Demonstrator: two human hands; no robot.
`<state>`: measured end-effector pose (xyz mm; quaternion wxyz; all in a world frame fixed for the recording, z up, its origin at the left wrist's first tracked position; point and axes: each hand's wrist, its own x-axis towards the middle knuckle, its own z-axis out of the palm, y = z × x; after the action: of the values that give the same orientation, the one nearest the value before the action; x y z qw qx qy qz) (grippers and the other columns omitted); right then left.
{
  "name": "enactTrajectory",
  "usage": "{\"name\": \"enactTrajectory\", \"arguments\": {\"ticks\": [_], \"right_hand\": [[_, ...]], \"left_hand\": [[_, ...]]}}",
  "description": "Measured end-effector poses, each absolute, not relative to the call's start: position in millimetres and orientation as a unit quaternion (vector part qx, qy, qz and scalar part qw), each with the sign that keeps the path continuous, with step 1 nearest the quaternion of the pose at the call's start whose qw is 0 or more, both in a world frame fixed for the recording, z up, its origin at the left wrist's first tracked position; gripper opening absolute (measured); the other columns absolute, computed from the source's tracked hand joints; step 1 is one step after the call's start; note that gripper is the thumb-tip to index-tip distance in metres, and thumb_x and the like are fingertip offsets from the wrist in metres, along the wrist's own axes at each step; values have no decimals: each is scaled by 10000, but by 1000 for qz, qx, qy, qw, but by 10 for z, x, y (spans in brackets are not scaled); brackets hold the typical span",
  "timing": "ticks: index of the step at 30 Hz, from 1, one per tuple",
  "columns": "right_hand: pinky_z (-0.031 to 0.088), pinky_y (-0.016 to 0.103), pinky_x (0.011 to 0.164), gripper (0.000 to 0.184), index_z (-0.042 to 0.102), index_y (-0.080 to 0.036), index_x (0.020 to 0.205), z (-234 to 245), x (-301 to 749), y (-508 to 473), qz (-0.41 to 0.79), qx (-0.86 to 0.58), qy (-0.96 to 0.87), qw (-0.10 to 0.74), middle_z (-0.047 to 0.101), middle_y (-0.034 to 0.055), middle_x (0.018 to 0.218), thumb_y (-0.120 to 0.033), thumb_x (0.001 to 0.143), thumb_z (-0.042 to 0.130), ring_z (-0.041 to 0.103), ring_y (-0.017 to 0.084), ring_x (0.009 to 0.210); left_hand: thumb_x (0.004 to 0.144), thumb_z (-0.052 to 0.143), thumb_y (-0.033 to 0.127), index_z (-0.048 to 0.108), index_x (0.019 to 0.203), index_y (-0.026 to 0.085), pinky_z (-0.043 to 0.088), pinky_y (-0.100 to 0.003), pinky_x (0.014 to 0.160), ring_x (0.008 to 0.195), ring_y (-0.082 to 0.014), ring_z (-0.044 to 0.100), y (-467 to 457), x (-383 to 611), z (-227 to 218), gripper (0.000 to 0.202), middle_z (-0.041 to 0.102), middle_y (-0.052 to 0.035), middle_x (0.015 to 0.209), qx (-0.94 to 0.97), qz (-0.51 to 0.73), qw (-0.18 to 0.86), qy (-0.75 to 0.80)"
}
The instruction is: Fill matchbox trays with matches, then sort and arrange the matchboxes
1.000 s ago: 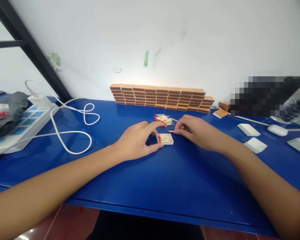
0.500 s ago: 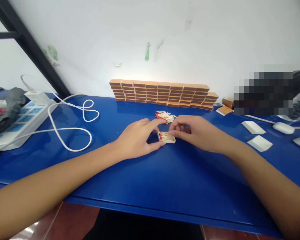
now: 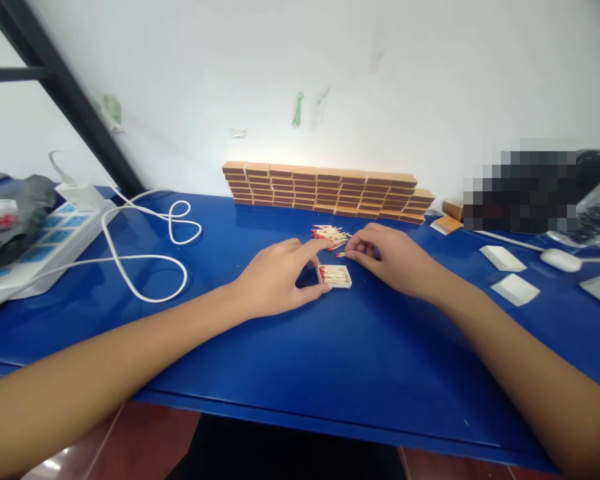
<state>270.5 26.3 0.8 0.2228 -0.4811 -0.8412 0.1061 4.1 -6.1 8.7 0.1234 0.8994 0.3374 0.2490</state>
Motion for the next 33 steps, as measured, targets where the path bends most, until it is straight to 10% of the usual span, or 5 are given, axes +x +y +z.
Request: {"name": "enactTrajectory", "arguments": {"ticks": [33], "right_hand": [[420, 319, 662, 156, 681, -225, 891, 101, 2737, 222, 141, -492, -840, 182, 650, 45, 839, -359, 949, 625, 568, 188, 707]], "left_hand": [[904, 772, 341, 514, 1455, 238, 538, -401, 899, 1026, -247, 680, -50, 25, 77, 618, 768, -20, 1098, 896, 256, 128, 341]]}}
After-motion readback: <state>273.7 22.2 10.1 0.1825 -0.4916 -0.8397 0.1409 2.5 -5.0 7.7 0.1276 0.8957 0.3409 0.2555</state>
